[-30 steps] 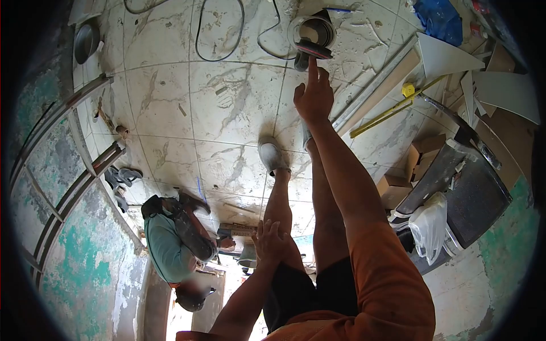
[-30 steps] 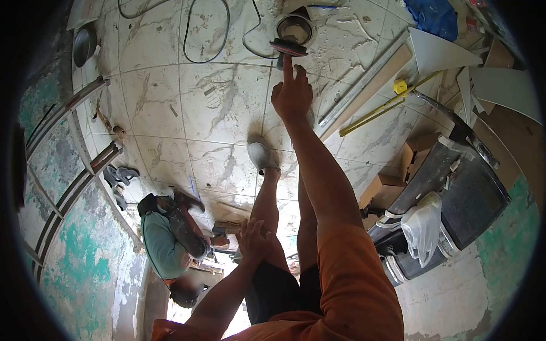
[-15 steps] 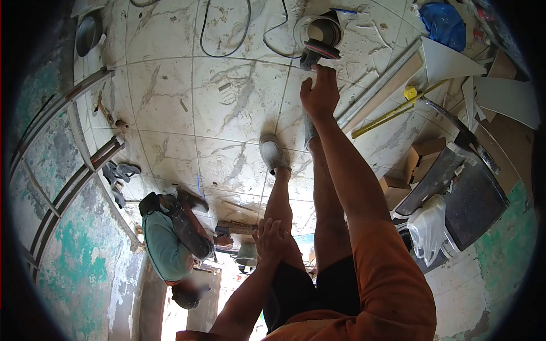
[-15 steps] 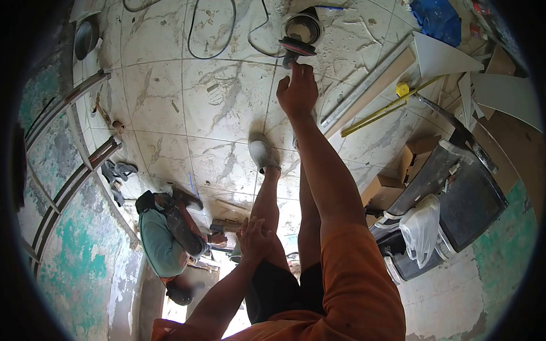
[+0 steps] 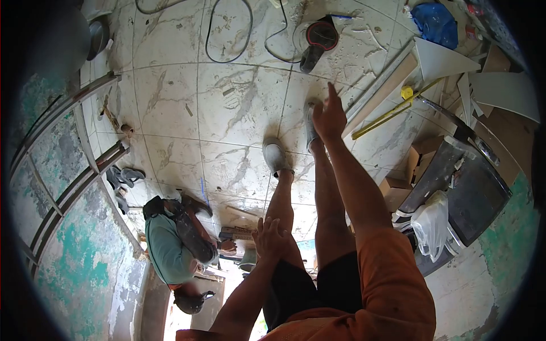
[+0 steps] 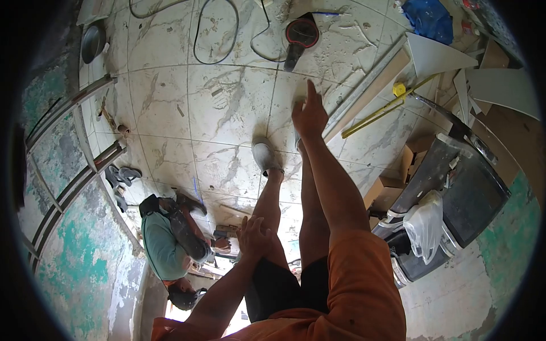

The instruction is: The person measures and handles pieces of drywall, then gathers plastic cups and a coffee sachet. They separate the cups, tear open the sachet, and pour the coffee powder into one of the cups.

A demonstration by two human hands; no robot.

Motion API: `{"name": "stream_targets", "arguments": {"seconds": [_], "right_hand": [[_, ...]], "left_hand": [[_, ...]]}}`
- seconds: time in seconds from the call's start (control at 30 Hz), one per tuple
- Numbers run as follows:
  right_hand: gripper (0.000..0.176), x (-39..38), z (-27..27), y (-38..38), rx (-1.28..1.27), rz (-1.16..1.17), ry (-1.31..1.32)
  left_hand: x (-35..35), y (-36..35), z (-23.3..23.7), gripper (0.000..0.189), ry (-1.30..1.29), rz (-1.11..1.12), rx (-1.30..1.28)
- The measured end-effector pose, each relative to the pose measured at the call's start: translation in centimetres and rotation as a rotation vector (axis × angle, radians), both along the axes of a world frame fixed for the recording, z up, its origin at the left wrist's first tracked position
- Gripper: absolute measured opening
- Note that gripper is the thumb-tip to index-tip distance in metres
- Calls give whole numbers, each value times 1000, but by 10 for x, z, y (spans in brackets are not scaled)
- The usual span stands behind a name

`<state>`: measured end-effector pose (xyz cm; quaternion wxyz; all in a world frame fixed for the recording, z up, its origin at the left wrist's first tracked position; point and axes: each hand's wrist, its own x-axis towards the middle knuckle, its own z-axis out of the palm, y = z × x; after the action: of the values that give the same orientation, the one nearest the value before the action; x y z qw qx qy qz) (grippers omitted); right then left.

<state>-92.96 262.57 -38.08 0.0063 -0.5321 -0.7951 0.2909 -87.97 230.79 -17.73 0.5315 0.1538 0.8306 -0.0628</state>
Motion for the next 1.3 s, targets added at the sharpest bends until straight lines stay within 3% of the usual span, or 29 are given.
{"name": "stream_targets", "arguments": {"seconds": [0.13,0.27,0.37,0.47,0.53,0.77,0.8,0.83,0.87,0.93,1.0,1.03,1.07,1.13,1.17,1.2,1.23,1.3], "right_hand": [[59,81,27,-53,-297,-66,-247],[63,238,24,-147,-579,-156,-471],[54,333,74,-209,-707,-352,-406],[51,385,127,-268,-753,-433,-340],[49,403,164,-290,-891,-634,-292],[45,435,204,-354,-773,-941,-113],[42,438,191,-366,-733,-950,-100],[39,457,152,-404,-540,-608,-14],[39,469,130,-417,-683,-984,103],[42,494,174,-399,-728,-1167,-9],[46,540,167,-428,-800,-1020,-75],[50,552,194,-412,-833,-1108,-99],[41,575,153,-454,-649,-980,-45],[38,597,202,-408,-698,-1193,-33],[37,611,200,-404,-687,-1234,12],[38,629,168,-427,-588,-1038,-8],[40,641,176,-411,-631,-1121,-17],[43,663,195,-374,-635,-1256,-26]], "left_hand": [[-8,-16,-2,48,27,-28,30],[-13,-70,-16,44,89,-114,228],[-27,-81,-8,49,163,-239,240],[-29,-68,6,49,137,-369,226],[-29,-64,18,50,118,-449,200],[-30,-56,37,45,-111,-679,43],[-32,-56,39,45,-173,-584,69],[-36,-57,40,44,-231,-486,90],[-40,-57,43,44,-213,-517,81],[-43,-57,41,41,-232,-589,30],[-41,-56,41,39,-249,-687,61],[-29,-45,52,40,-265,-427,-176],[-12,-32,64,41,-268,-161,-406],[14,-31,62,43,-266,-131,-424],[31,-30,55,42,-294,-134,-441],[44,-30,45,41,-321,-136,-456],[55,-26,39,41,-308,-160,-455],[69,-19,29,41,-307,-719,-151]]}}
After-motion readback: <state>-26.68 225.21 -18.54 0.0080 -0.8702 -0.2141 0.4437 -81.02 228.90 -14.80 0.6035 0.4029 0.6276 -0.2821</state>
